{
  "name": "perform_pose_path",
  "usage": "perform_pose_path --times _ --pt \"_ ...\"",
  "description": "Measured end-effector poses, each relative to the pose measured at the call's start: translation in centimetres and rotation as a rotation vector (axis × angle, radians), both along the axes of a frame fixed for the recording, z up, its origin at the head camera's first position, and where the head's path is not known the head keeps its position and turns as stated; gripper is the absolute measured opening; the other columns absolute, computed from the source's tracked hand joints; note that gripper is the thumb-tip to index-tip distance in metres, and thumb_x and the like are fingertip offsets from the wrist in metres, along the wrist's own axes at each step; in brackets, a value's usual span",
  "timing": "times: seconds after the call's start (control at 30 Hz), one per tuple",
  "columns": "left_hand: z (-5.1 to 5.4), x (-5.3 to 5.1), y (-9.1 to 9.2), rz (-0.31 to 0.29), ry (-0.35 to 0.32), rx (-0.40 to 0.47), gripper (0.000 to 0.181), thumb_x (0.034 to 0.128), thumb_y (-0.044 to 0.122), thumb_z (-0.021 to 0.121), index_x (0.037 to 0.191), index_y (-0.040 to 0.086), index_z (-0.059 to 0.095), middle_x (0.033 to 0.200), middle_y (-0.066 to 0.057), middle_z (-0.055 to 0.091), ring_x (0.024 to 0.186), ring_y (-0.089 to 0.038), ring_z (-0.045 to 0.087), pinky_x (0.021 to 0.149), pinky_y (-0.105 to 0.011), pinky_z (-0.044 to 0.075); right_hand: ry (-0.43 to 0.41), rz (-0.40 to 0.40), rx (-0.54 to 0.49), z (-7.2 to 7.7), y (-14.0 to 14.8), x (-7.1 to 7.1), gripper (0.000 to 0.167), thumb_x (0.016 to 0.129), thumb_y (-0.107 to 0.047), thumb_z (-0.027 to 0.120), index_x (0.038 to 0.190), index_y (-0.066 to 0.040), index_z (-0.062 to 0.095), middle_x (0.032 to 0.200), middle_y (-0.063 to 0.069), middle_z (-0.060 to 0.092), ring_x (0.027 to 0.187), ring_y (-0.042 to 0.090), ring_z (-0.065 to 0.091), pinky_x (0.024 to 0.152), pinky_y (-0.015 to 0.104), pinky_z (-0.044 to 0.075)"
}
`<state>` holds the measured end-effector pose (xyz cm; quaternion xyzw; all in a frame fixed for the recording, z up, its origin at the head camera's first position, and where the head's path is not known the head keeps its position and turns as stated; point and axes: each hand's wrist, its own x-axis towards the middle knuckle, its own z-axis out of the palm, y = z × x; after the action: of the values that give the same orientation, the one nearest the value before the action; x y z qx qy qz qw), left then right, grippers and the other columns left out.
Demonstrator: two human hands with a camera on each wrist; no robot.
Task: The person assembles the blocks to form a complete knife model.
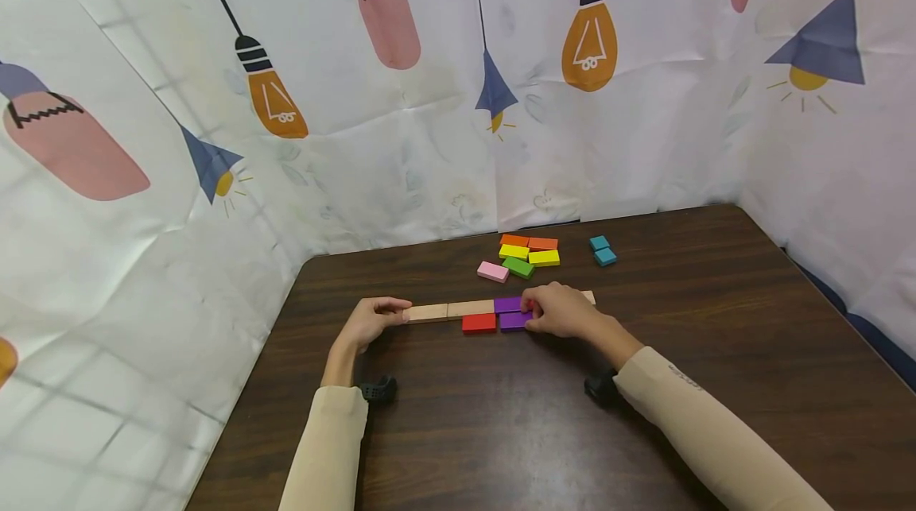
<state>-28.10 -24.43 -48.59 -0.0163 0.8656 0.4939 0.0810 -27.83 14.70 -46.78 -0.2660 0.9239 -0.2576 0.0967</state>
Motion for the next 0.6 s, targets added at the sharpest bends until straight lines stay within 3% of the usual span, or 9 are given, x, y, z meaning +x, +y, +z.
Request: perform_pose_path --times 0.6 --pt "-0.05 -0.06 0.05 0.007 0.003 0.011 0.024 0.0908 0.016 0.079 0.114 0.014 0.079 0.109 -0.009 0.072 0.093 -0.021 0.064 0.087 -0.039 0.054 -0.021 -0.020 0.011 -0.24 -0.83 -0.50 0.018 0.090 -0.024 0.079 0.102 -0.016 0.069 0.076 -0.004 0.058 0.068 0.012 0.051 0.062 0.029 0.041"
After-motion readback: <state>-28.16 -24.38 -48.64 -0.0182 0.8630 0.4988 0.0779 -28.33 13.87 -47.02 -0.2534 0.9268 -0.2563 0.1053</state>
